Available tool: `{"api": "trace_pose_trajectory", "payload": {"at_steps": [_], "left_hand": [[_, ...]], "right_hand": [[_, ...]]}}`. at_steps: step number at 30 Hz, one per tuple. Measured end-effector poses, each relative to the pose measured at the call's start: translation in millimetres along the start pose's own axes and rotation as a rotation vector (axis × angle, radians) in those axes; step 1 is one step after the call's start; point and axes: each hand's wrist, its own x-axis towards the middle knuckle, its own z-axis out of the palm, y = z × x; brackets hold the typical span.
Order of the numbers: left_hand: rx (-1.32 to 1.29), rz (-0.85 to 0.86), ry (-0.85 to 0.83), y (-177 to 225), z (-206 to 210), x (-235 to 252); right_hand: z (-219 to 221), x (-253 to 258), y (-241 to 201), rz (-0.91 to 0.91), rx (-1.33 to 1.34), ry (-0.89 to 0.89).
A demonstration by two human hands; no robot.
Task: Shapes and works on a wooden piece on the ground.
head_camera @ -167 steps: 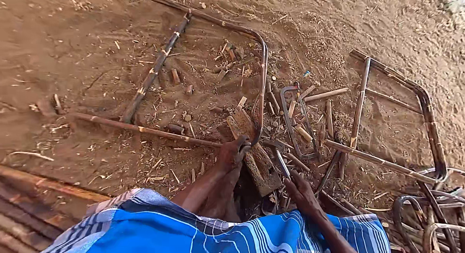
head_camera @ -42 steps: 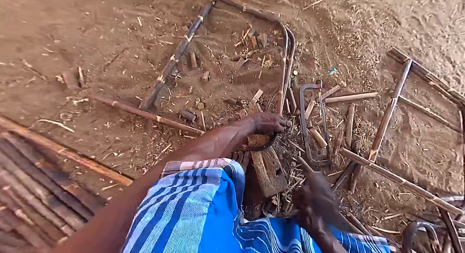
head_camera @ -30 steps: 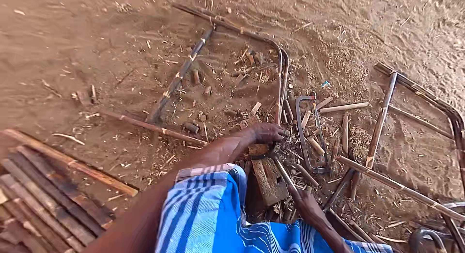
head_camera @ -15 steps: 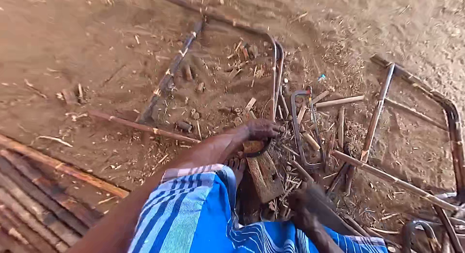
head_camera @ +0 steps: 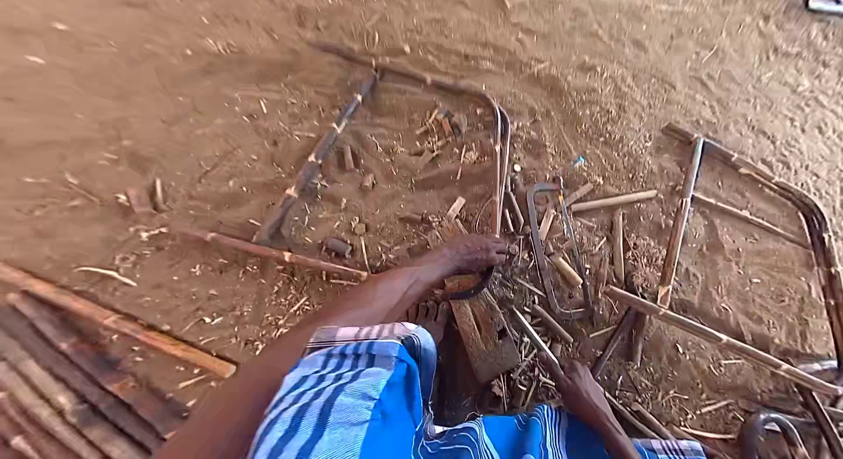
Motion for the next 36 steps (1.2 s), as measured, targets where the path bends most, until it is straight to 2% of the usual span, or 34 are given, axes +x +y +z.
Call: {"api": "trace_pose_trajectory", "payload": {"at_steps": [2,4,5,7,9,11,14,17,20,22,24,25,26,28,29,32,34,36], "left_hand": [[-0.014,-0.115,0.167,14.8,2.6,-22.5],[-0.13,-0.323,0.361,38.1,-0.5,-59.4],[-0.173,-0.439,0.406,53.5,1.5,-81.7],[-0.18,-0.63,0.386,82.5,13.0,-124.3],[-0.157,-0.718,0.285,94.3,28.0,-151.0],[-0.092,-0.712,0.233,96.6,38.2,-157.0],[-0.052,-0.691,0.203,92.5,38.8,-150.1],[0.013,-0.613,0.331,79.8,28.6,-154.6],[0.074,-0.564,0.417,86.3,-2.2,-175.6],[-0.002,-0.688,0.294,102.5,-34.8,-178.0],[-0.163,-0.914,-0.025,109.3,-75.5,-160.2],[-0.193,-0.928,-0.114,103.4,-78.1,-156.8],[-0.177,-0.877,-0.107,95.1,-66.4,-158.8],[-0.089,-0.723,0.022,83.7,-17.0,-167.2],[-0.081,-0.693,0.02,84.0,-0.4,-164.8],[-0.062,-0.693,-0.059,86.8,24.5,-153.6],[-0.015,-0.699,-0.009,88.5,33.3,-155.3],[0.017,-0.681,0.066,88.7,39.2,-160.3]], "right_hand": [[-6.9,3.3,8.8,-0.037,-0.067,0.069],[-23.0,10.7,-12.3,-0.132,-0.063,0.169],[-33.0,16.0,-31.3,-0.188,-0.002,0.231],[-52.8,38.7,-78.0,-0.276,0.189,0.325],[-67.2,88.7,-125.5,-0.325,0.427,0.295],[-74.1,144.5,-169.0,-0.302,0.504,0.234],[-66.9,196.9,-216.8,-0.201,0.435,0.186],[-58.9,191.4,-243.1,-0.184,0.555,0.354],[-61.2,145.5,-248.4,-0.245,0.709,0.536],[-52.1,115.7,-241.8,-0.173,0.596,0.521],[-46.1,97.6,-225.9,-0.12,0.422,0.397],[-44.5,88.8,-211.6,-0.135,0.375,0.381],[-45.7,78.3,-194.3,-0.16,0.346,0.393],[-49.0,56.7,-147.8,-0.165,0.319,0.408],[-50.8,49.3,-120.9,-0.146,0.297,0.401],[-47.6,27.8,-43.7,-0.047,0.208,0.338],[-39.7,17.5,-5.1,0.026,0.178,0.294],[-34.3,7.4,15.7,0.113,0.204,0.32]]}}
